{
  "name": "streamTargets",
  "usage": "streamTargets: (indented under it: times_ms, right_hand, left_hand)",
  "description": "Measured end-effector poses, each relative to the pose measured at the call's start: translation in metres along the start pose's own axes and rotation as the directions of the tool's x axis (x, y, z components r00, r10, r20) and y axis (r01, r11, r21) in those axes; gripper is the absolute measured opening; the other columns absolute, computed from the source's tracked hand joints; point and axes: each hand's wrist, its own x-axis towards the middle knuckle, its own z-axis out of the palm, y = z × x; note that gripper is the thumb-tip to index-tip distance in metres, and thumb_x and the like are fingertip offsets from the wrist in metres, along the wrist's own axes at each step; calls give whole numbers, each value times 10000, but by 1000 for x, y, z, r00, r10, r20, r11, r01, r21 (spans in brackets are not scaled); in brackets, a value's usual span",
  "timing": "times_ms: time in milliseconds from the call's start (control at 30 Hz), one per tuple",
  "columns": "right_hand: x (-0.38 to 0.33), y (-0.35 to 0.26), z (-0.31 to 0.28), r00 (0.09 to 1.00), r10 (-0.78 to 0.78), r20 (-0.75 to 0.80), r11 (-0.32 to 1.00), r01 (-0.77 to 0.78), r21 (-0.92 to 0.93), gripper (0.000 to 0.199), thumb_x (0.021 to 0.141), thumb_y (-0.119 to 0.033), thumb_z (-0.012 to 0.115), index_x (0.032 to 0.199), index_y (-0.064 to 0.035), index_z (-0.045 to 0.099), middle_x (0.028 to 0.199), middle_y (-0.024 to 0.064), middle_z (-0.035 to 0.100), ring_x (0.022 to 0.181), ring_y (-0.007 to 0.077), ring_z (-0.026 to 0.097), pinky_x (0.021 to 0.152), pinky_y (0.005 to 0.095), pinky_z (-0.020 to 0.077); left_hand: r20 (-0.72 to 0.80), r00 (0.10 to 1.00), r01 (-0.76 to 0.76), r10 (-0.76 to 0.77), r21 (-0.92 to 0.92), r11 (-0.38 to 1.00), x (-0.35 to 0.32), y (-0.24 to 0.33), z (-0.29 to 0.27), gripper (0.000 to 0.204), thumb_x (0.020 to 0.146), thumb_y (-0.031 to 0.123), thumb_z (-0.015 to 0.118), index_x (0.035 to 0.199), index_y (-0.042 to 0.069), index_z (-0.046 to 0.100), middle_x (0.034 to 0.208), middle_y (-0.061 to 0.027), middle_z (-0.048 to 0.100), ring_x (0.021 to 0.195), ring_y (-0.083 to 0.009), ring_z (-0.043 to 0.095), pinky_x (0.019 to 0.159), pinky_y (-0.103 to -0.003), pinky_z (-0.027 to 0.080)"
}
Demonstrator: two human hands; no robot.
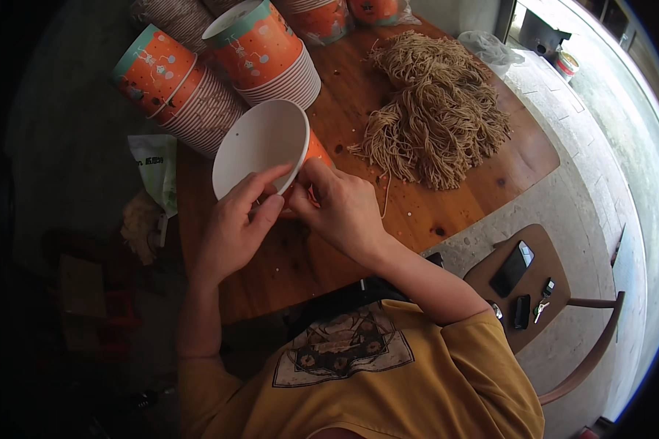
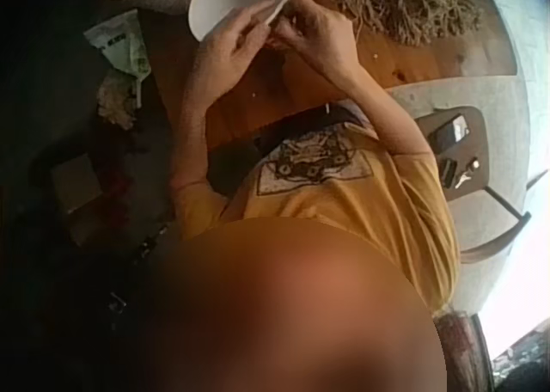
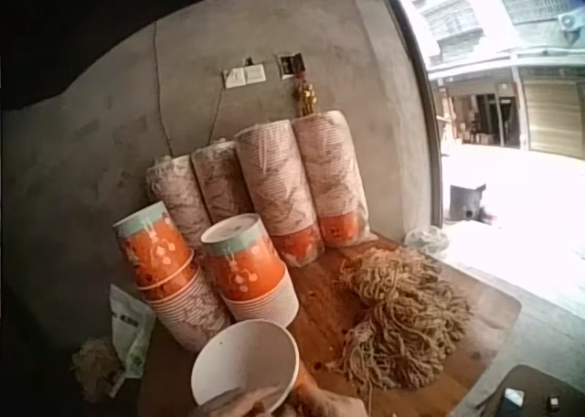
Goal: Threading cord handles through holes in paper buckets and tying knots to secure them.
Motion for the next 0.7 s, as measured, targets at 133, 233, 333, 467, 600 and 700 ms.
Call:
streamTargets:
  times_ms: [133, 233, 333, 467, 600, 700]
  right_hand:
    - [-4, 2, -4, 1000, 4, 23, 998, -3, -61, 133, 802, -166, 626, 816, -59, 549, 665, 122, 613, 598, 302, 627, 543, 394, 484]
    - [-4, 6, -5, 998, 23, 50, 998, -20, -51, 119, 812, -146, 623, 818, -54, 549, 630, 97, 602, 535, 219, 607, 508, 340, 468]
    - [-6, 9, -6, 996, 30, 85, 1000, -30, -2, 109, 831, -130, 624, 834, -47, 553, 577, 71, 587, 456, 133, 592, 463, 276, 453]
    - [-2, 12, -20, 979, -9, 206, 995, -12, 97, 142, 853, -160, 641, 903, -50, 565, 597, 60, 586, 492, 129, 596, 481, 272, 450]
    - [3, 2, -55, 877, 149, 457, 983, -182, 28, 254, 855, -198, 665, 1032, -69, 537, 672, 38, 569, 599, 140, 559, 556, 287, 441]
    - [7, 8, -64, 909, 28, 415, 1000, -28, -6, 288, 855, -203, 670, 1067, -73, 526, 668, 37, 560, 580, 144, 543, 553, 287, 435]
  left_hand:
    - [206, 976, 116, -69, -222, 968, 18, -18, -3, 218, 958, 103, 483, 1141, 12, 558, 952, -134, 641, 842, -230, 637, 751, -335, 493]
    - [351, 921, 268, -167, -261, 927, 32, -18, -4, 155, 953, 112, 495, 1023, -9, 561, 905, -135, 643, 806, -230, 630, 737, -323, 488]
    - [346, 930, 171, -120, -123, 978, 34, -21, 0, 123, 942, 104, 502, 965, -13, 531, 849, -135, 635, 783, -278, 622, 729, -360, 486]
    - [226, 974, -25, -5, 132, 991, 33, -17, 5, 59, 908, 56, 495, 952, 20, 476, 875, -127, 569, 833, -339, 574, 725, -433, 455]
    - [-40, 977, -182, 209, 356, 917, 32, -7, 1, 84, 881, 14, 482, 951, 38, 442, 907, -123, 491, 897, -328, 542, 738, -451, 431]
    - [-106, 973, -177, 204, 217, 960, 37, -14, 3, 23, 920, 39, 471, 940, 36, 460, 880, -118, 517, 868, -312, 545, 757, -416, 448]
